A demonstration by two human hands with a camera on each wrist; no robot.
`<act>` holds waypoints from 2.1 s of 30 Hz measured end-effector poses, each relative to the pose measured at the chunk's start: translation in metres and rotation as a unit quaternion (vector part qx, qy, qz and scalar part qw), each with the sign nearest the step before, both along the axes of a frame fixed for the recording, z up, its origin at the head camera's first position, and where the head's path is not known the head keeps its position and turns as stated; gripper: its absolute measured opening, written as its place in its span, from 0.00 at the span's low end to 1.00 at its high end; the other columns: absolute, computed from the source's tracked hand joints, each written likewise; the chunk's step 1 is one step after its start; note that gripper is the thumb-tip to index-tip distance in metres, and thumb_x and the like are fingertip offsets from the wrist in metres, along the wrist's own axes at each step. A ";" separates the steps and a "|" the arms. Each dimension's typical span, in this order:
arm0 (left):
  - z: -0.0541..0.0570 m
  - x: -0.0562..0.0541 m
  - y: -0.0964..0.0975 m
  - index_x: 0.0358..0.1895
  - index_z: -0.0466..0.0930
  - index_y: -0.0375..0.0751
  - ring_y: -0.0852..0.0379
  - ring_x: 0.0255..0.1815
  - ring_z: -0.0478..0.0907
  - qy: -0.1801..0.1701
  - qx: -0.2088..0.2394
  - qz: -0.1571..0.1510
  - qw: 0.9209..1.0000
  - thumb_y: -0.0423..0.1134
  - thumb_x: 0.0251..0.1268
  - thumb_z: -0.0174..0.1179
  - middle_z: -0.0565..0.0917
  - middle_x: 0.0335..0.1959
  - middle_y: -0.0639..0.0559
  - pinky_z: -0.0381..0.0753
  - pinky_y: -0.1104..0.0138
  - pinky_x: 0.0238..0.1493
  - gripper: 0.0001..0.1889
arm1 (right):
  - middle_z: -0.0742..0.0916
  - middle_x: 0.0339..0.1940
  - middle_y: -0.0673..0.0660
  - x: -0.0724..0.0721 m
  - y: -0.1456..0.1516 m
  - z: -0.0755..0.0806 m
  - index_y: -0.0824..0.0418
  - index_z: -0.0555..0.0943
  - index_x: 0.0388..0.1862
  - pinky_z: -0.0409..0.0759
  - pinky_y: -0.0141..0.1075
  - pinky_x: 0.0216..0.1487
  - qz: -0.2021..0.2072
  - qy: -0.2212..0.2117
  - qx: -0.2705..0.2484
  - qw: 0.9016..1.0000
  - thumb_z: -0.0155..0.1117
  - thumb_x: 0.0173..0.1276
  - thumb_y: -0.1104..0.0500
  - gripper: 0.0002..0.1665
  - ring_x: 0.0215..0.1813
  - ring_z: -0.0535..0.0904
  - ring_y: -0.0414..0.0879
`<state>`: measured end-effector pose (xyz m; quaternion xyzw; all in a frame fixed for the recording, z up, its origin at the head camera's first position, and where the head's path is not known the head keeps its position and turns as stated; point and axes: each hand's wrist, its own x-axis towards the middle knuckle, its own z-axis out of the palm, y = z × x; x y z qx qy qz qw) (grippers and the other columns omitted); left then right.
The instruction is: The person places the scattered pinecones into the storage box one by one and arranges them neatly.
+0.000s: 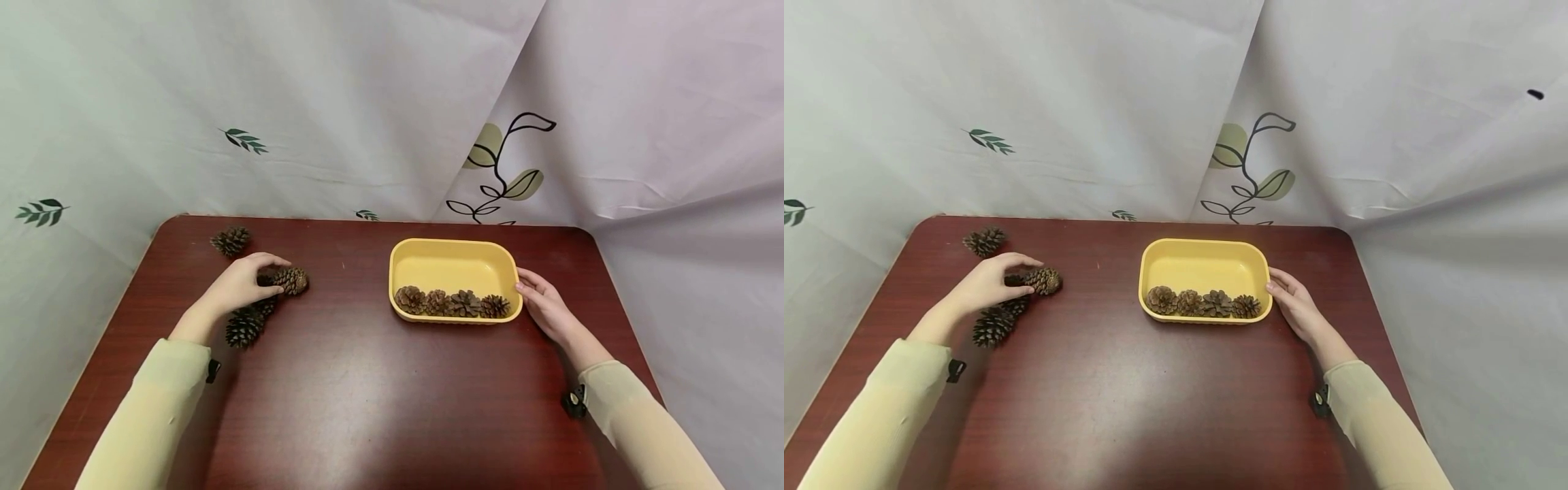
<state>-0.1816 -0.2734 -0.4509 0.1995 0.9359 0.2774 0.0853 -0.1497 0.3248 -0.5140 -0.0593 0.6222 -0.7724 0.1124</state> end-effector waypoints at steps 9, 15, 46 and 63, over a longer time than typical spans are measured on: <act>-0.010 0.000 -0.004 0.67 0.80 0.35 0.30 0.71 0.75 -0.021 0.003 0.010 1.000 0.33 0.69 0.71 0.81 0.67 0.31 0.74 0.35 0.71 0.25 | 0.87 0.59 0.41 0.000 0.001 0.000 0.49 0.77 0.64 0.80 0.22 0.62 0.000 0.000 0.002 1.000 0.47 0.85 0.69 0.21 0.60 0.83 0.32; -0.014 0.000 -0.005 0.68 0.79 0.35 0.29 0.72 0.74 -0.033 0.004 0.023 0.999 0.34 0.70 0.70 0.80 0.69 0.30 0.74 0.33 0.71 0.25 | 0.87 0.59 0.40 0.000 0.001 -0.001 0.47 0.78 0.64 0.80 0.22 0.62 0.002 0.000 0.007 1.000 0.45 0.85 0.70 0.23 0.60 0.83 0.31; 0.003 0.002 0.024 0.65 0.83 0.37 0.35 0.63 0.82 0.056 0.047 0.039 0.997 0.35 0.66 0.74 0.85 0.63 0.36 0.83 0.40 0.64 0.24 | 0.87 0.60 0.41 0.001 0.000 0.001 0.52 0.76 0.65 0.80 0.22 0.63 -0.001 0.000 0.004 1.000 0.47 0.84 0.69 0.20 0.60 0.83 0.32; 0.024 -0.005 0.070 0.62 0.86 0.39 0.40 0.59 0.86 0.094 0.098 0.001 0.991 0.35 0.62 0.78 0.87 0.60 0.41 0.86 0.48 0.62 0.24 | 0.87 0.61 0.42 0.001 0.001 0.000 0.51 0.77 0.66 0.79 0.21 0.63 0.002 0.005 0.003 1.000 0.46 0.85 0.69 0.21 0.61 0.82 0.32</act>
